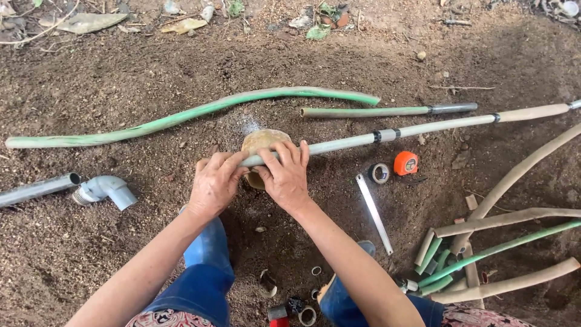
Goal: Securing PVC pipe connections by wrapping them with black adhesive tape and organizing pipe segments on the ground.
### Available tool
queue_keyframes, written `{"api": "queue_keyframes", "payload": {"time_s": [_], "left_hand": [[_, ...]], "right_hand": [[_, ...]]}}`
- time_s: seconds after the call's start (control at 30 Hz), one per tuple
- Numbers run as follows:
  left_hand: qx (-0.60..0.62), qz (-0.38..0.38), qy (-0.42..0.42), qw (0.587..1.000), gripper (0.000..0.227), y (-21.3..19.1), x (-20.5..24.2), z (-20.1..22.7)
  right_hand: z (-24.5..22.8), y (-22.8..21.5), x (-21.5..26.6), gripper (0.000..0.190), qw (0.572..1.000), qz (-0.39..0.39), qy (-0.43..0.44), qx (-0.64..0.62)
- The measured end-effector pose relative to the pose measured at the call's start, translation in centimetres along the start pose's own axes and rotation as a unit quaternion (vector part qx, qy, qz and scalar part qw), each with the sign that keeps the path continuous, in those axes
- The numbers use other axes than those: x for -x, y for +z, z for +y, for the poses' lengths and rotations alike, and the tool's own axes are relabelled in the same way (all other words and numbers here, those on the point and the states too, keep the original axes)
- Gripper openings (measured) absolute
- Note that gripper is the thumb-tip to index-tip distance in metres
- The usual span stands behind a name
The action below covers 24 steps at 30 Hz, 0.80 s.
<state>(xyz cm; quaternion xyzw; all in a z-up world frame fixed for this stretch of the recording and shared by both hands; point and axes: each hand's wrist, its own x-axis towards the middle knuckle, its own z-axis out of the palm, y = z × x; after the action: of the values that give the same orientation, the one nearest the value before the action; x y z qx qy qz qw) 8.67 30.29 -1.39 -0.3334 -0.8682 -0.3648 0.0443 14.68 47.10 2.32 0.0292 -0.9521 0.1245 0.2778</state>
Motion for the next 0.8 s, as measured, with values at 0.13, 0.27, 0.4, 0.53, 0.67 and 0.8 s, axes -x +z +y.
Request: {"api": "queue_keyframes", "payload": {"time_s": [0.13, 0.27, 0.4, 0.53, 0.67, 0.8], "left_hand": [[0.024, 0.005, 0.006, 1.0, 0.036, -0.4, -0.1, 0.7], [-0.005, -0.005, 0.038, 0.999, 0.036, -1.9, -0.6, 1.8], [-0.033, 0.001, 0.04, 0.999, 0.035, -1.3, -0.6, 1.5], [-0.063, 0.003, 0.052, 0.997, 0.035, -3.3, -1.6, 4.3], [-0.081, -0.002, 0.115, 0.99, 0.032, -3.7, -2.6, 5.3], [-0.167, -0.021, 0.066, 0.983, 0.04, -2.7, -1.5, 4.2]], "right_hand": [[0.1, -0.2, -0.1, 0.028, 0.999, -0.029, 0.02, -0.03], [0.4, -0.8, -0.3, 0.034, 0.999, -0.026, 0.027, -0.024], [0.6, -3.3, 0.4, 0.034, 0.999, -0.031, 0.017, -0.033], [1.4, -10.6, 2.2, 0.037, 0.988, -0.107, 0.004, -0.107], [7.3, -18.5, 5.0, 0.02, 0.977, -0.174, -0.081, -0.095], [12.5, -27.8, 4.5, 0.038, 0.816, -0.543, 0.195, 0.024]]}}
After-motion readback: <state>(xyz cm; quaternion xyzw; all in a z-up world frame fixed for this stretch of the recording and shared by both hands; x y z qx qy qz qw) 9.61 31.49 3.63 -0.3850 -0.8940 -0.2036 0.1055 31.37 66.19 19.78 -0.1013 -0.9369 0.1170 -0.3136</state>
